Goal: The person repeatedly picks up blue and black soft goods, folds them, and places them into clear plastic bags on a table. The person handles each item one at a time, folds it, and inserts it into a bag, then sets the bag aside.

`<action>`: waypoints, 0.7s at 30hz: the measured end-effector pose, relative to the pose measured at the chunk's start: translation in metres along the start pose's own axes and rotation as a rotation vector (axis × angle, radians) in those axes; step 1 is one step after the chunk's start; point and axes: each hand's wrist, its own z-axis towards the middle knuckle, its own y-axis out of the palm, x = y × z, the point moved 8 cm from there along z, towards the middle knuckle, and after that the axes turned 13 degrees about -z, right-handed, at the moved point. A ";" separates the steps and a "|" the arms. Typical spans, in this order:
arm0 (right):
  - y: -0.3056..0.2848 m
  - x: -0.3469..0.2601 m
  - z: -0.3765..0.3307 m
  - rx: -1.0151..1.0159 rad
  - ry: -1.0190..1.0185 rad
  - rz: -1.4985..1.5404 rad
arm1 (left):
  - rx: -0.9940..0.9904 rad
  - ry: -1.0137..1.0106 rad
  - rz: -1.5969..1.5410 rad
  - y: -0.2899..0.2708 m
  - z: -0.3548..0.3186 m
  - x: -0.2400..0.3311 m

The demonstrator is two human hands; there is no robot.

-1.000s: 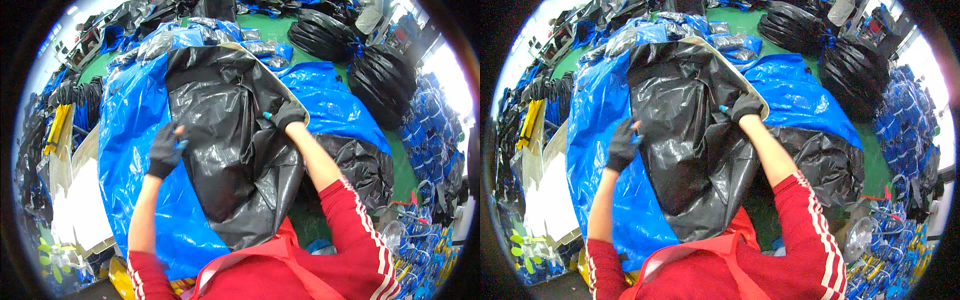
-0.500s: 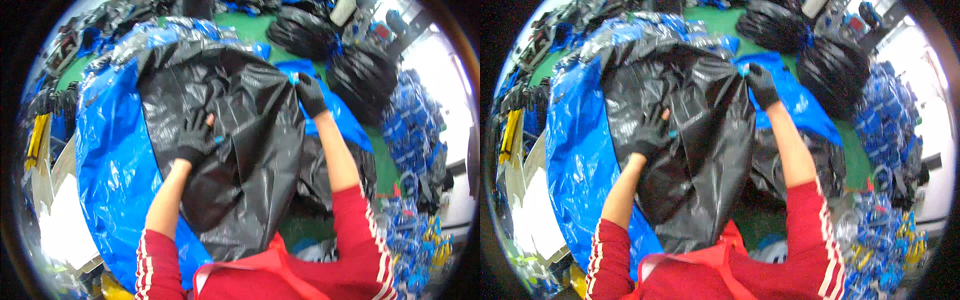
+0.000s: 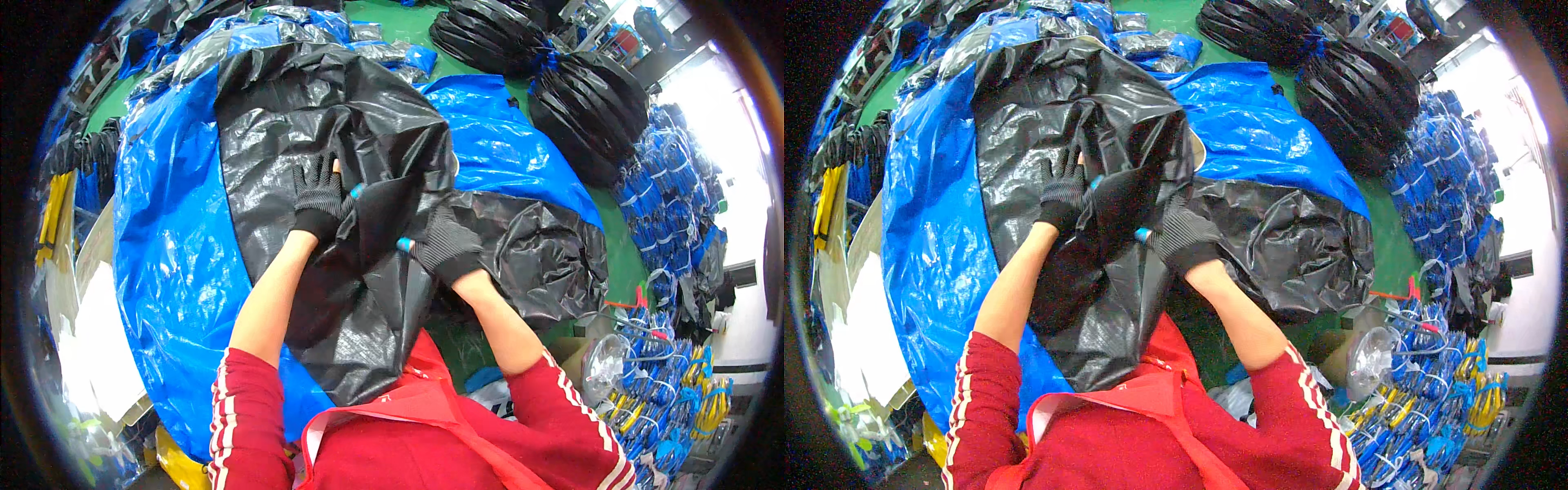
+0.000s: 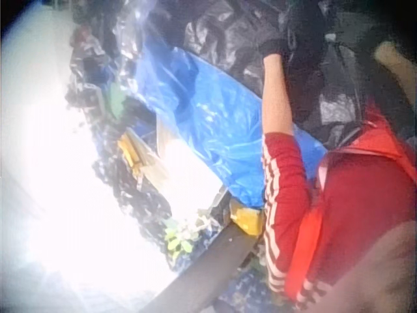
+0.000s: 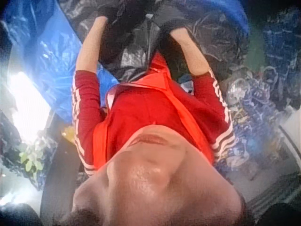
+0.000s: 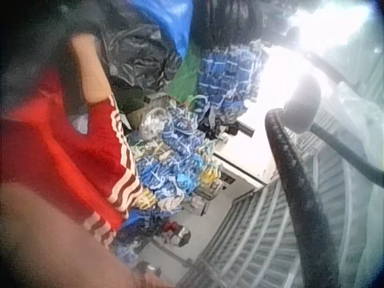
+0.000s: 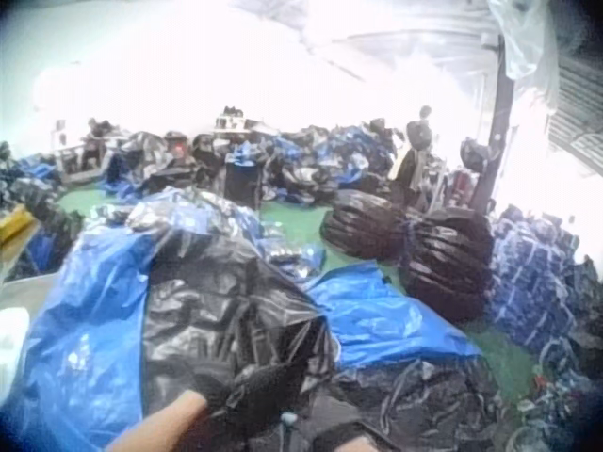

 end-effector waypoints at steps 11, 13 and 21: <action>-0.026 0.135 -0.006 0.257 0.004 0.167 | 0.114 0.003 -0.027 0.000 -0.003 -0.001; -0.063 0.068 -0.011 0.480 -0.343 0.212 | 0.103 0.005 -0.073 -0.005 -0.004 0.001; 0.006 -0.024 0.039 -0.368 -0.700 -0.526 | 0.280 0.060 -0.015 -0.022 -0.013 0.008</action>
